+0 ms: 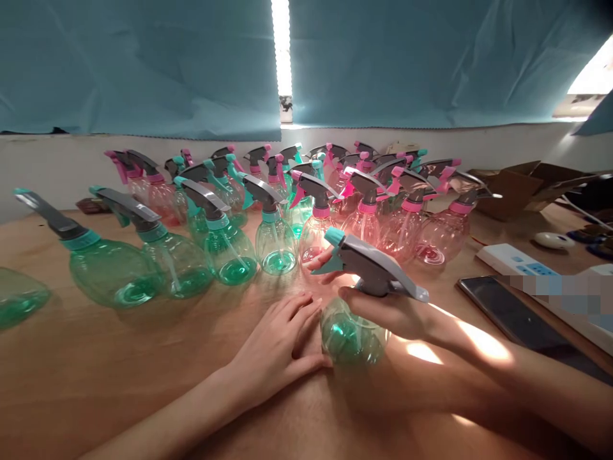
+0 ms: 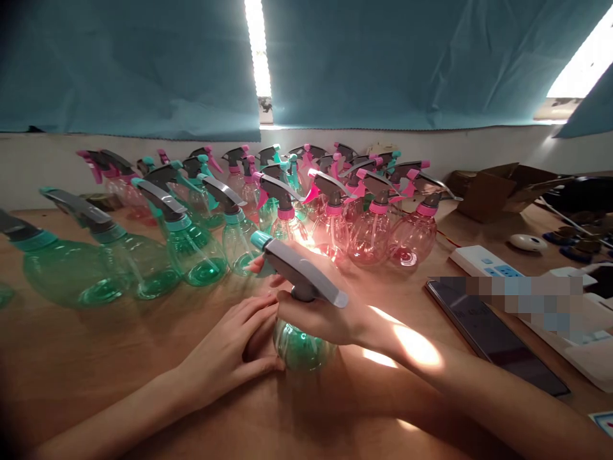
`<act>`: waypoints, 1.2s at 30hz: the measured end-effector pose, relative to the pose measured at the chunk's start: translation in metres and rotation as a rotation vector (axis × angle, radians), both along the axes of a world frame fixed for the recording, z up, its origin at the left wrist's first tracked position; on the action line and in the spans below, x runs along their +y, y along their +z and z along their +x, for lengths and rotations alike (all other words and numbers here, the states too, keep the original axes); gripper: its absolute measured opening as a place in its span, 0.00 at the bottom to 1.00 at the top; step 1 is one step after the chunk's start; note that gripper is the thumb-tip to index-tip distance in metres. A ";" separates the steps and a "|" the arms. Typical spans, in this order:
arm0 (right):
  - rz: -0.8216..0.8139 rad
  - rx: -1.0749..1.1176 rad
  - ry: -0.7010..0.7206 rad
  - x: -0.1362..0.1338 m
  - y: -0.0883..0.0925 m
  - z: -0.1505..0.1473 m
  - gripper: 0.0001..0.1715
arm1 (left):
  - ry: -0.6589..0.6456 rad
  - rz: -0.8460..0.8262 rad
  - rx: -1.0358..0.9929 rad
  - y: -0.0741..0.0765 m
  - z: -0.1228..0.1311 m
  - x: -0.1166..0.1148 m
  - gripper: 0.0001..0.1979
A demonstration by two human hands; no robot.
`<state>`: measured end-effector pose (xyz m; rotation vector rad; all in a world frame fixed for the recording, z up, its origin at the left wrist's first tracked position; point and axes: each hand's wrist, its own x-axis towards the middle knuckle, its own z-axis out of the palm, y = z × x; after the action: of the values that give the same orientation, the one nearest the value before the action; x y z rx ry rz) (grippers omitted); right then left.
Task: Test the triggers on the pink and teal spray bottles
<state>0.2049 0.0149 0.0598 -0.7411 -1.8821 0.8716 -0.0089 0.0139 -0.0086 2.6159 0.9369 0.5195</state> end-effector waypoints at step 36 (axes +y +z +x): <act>0.012 0.131 0.030 0.007 -0.008 -0.003 0.24 | 0.075 0.035 0.145 -0.006 0.001 0.000 0.29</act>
<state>0.2020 0.0216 0.0522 -0.6341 -1.7847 0.9052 -0.0077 0.0138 -0.0144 2.6877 1.0837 0.3707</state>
